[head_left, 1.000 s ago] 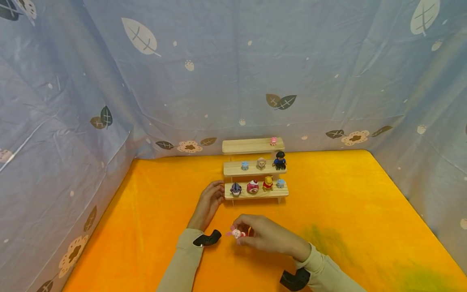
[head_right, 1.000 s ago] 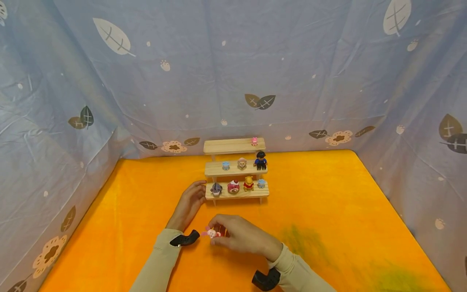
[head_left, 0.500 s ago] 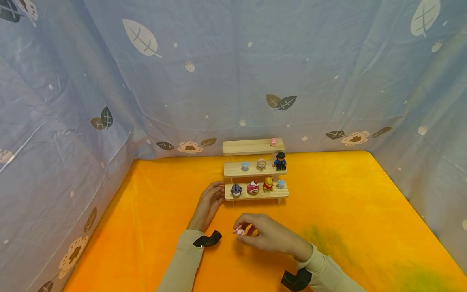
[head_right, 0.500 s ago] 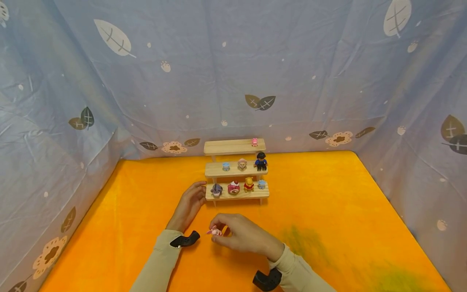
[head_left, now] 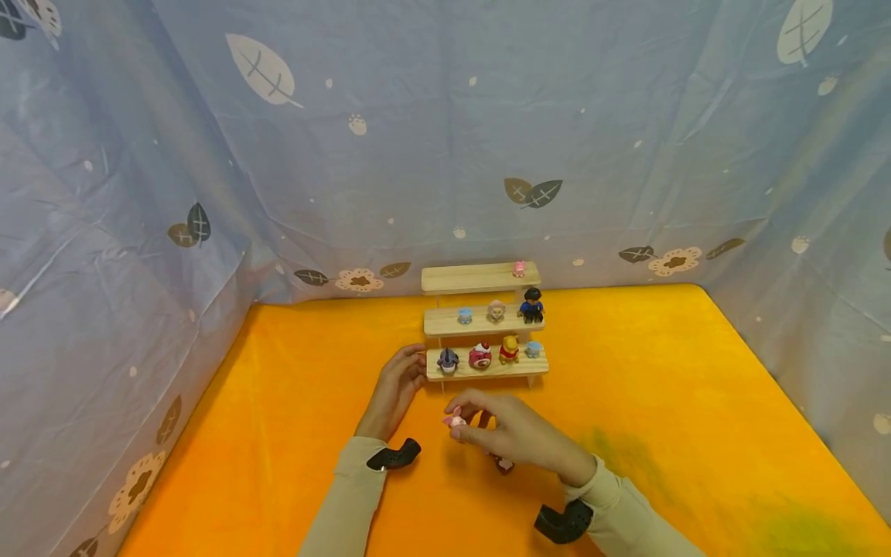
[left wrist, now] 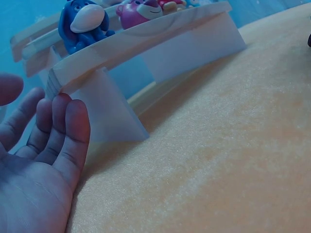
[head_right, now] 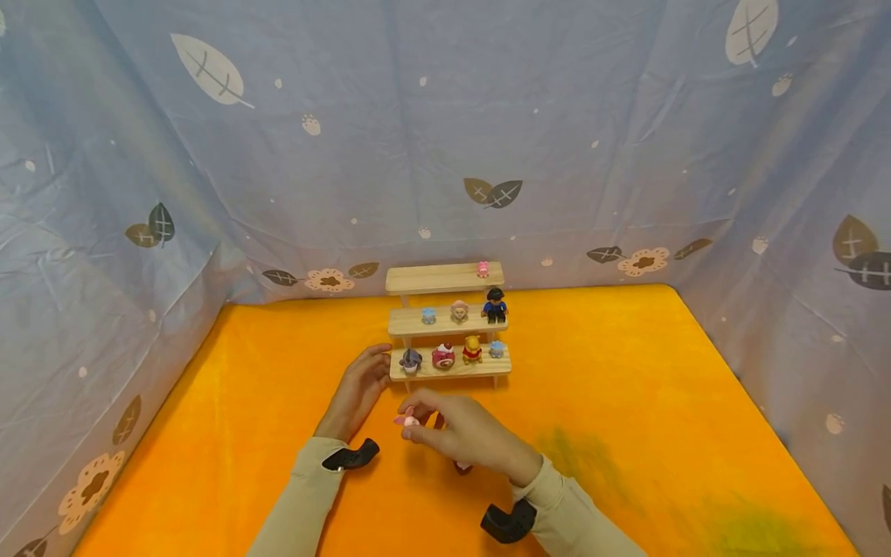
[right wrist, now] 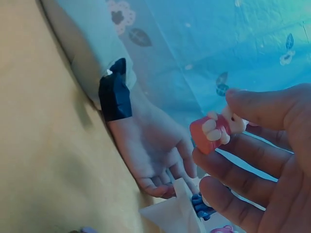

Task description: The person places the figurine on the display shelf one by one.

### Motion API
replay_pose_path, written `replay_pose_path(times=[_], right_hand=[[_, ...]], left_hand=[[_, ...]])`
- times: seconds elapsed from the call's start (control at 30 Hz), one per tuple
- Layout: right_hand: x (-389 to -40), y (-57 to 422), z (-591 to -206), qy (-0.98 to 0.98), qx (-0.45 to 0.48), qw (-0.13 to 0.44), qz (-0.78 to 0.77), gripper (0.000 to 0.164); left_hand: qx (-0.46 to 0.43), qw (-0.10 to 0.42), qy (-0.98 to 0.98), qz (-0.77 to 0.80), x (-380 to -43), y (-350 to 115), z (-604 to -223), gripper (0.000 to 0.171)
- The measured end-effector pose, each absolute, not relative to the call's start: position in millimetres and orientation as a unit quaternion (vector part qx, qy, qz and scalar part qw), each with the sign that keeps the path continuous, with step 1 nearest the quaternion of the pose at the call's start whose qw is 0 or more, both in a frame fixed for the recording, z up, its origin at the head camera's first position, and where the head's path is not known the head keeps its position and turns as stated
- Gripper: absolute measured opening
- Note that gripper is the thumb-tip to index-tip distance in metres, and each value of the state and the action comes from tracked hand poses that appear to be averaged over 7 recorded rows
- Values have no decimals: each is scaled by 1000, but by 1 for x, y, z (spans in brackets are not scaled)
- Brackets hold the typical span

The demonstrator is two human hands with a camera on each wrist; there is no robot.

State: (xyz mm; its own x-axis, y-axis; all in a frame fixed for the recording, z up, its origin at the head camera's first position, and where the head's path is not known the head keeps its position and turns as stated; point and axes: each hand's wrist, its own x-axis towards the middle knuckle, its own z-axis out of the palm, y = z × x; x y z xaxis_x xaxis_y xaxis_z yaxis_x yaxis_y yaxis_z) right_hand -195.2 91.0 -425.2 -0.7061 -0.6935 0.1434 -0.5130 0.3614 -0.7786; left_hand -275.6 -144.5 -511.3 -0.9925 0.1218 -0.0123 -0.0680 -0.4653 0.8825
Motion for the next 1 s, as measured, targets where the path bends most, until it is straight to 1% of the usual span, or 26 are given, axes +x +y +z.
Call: replay_pose_path(times=[0.17, 0.27, 0.4, 0.57, 0.73, 1.0], right_hand=[[-200, 92, -423, 814, -360, 82, -448, 14], [-201, 92, -419, 810, -350, 63, -467, 15], [-204, 94, -411, 806, -352, 22, -475, 18], [-210, 97, -400, 801, -351, -23, -484, 14], [-217, 100, -389, 786, -331, -29, -521, 14], [-231, 106, -361, 794, -302, -30, -527, 11]], left_hand=[[28, 55, 507, 860, -276, -145, -512, 25], [30, 56, 508, 859, -276, -146, -512, 26], [27, 57, 511, 857, -278, -146, -511, 28], [32, 59, 509, 858, -277, -145, -509, 27], [33, 62, 502, 862, -277, -145, -511, 25], [37, 63, 502, 862, -275, -145, -512, 22]])
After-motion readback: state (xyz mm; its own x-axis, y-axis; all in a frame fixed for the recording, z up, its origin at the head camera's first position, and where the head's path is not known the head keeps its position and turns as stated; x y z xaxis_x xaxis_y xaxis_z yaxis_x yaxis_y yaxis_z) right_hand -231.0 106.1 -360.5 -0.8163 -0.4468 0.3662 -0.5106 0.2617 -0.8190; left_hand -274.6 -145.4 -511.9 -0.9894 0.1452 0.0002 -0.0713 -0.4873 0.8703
